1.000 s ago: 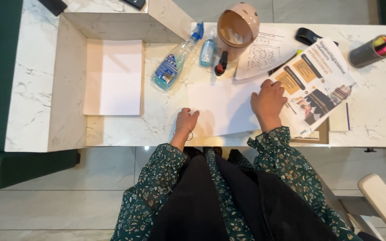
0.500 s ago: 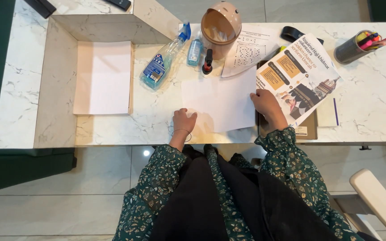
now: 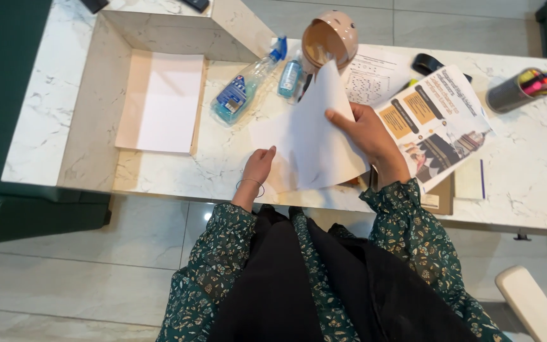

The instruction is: Sorting and organizing various flyers and documents on a desk.

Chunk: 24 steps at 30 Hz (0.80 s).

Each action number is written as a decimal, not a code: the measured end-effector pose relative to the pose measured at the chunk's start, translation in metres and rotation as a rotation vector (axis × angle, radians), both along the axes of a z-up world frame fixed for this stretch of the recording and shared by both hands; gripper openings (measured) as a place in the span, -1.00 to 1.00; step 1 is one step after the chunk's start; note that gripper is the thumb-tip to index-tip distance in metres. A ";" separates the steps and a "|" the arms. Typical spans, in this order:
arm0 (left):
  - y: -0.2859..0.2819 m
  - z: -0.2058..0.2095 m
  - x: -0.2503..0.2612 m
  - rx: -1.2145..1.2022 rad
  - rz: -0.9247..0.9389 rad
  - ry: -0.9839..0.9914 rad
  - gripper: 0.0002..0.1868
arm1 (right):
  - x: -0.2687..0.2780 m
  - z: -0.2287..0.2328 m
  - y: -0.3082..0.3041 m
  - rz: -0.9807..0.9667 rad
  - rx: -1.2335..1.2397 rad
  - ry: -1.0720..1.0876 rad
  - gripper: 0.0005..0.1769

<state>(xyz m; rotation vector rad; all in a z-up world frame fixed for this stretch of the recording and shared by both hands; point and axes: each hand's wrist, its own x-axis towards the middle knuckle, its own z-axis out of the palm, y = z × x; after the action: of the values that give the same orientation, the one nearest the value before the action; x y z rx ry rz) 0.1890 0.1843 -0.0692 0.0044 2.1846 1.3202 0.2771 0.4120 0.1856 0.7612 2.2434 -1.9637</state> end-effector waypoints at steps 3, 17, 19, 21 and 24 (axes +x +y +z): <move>-0.009 0.062 -0.001 0.105 0.028 -0.173 -0.30 | -0.015 0.016 -0.023 -0.077 -0.056 0.098 -0.60; -0.072 0.179 -0.034 1.168 0.159 -0.403 -0.10 | -0.081 0.022 -0.153 0.431 0.355 0.348 -0.67; -0.084 0.171 -0.043 1.286 0.254 -0.431 -0.10 | -0.089 -0.008 -0.167 0.599 0.681 0.525 -0.64; -0.095 0.157 -0.055 1.170 0.475 -0.416 -0.20 | -0.097 -0.023 -0.186 0.702 0.836 0.618 -0.45; -0.120 0.036 -0.084 0.991 0.696 -0.358 -0.37 | -0.112 -0.040 -0.203 0.829 0.801 0.498 -0.51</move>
<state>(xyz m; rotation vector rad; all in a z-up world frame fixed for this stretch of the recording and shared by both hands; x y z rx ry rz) 0.1047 0.0641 -0.0332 -0.5938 1.0681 2.4295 0.1652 0.2094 0.1453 -0.6827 2.9079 -0.8987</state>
